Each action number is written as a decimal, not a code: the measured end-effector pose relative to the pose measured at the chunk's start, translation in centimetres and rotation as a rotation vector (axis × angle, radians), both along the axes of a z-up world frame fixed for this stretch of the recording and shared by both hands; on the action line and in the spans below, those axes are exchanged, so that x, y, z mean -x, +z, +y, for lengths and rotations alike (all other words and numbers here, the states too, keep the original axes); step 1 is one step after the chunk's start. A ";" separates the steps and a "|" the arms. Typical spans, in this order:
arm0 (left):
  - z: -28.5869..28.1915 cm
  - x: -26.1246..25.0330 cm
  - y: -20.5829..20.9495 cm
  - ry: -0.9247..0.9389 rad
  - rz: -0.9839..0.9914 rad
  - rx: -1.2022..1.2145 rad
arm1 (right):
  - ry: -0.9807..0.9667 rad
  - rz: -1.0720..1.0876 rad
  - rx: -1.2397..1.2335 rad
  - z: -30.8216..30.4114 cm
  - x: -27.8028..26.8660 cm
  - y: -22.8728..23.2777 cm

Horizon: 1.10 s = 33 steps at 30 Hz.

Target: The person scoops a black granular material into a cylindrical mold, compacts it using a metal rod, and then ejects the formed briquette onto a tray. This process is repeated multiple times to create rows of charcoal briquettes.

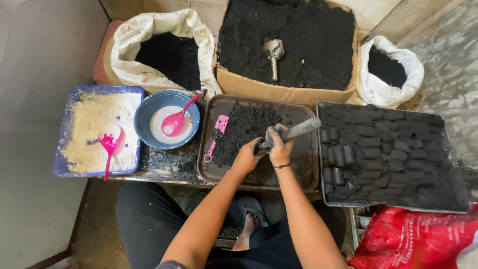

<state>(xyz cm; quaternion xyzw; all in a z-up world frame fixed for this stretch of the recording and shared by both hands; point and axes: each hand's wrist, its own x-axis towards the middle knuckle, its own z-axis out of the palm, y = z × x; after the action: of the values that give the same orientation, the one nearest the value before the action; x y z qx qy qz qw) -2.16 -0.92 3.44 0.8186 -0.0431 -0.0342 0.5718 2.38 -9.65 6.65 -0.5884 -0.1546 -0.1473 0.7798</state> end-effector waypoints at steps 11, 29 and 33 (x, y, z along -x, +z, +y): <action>0.4 -0.7 -0.1 -0.024 0.024 0.014 | 0.036 -0.033 0.047 0.0 -1.2 -0.5; 0.4 -1.2 -0.3 -0.016 -0.029 0.033 | 0.056 -0.074 0.047 -0.3 -1.9 -2.3; 0.2 -0.9 -1.2 0.002 -0.082 0.021 | 0.035 -0.001 0.026 0.0 -1.3 -1.1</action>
<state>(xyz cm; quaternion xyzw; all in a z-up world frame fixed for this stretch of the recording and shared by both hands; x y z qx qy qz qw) -1.24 -0.69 2.26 0.8133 -0.0661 0.0003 0.5781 3.72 -9.63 5.51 -0.5958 -0.1672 -0.1322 0.7743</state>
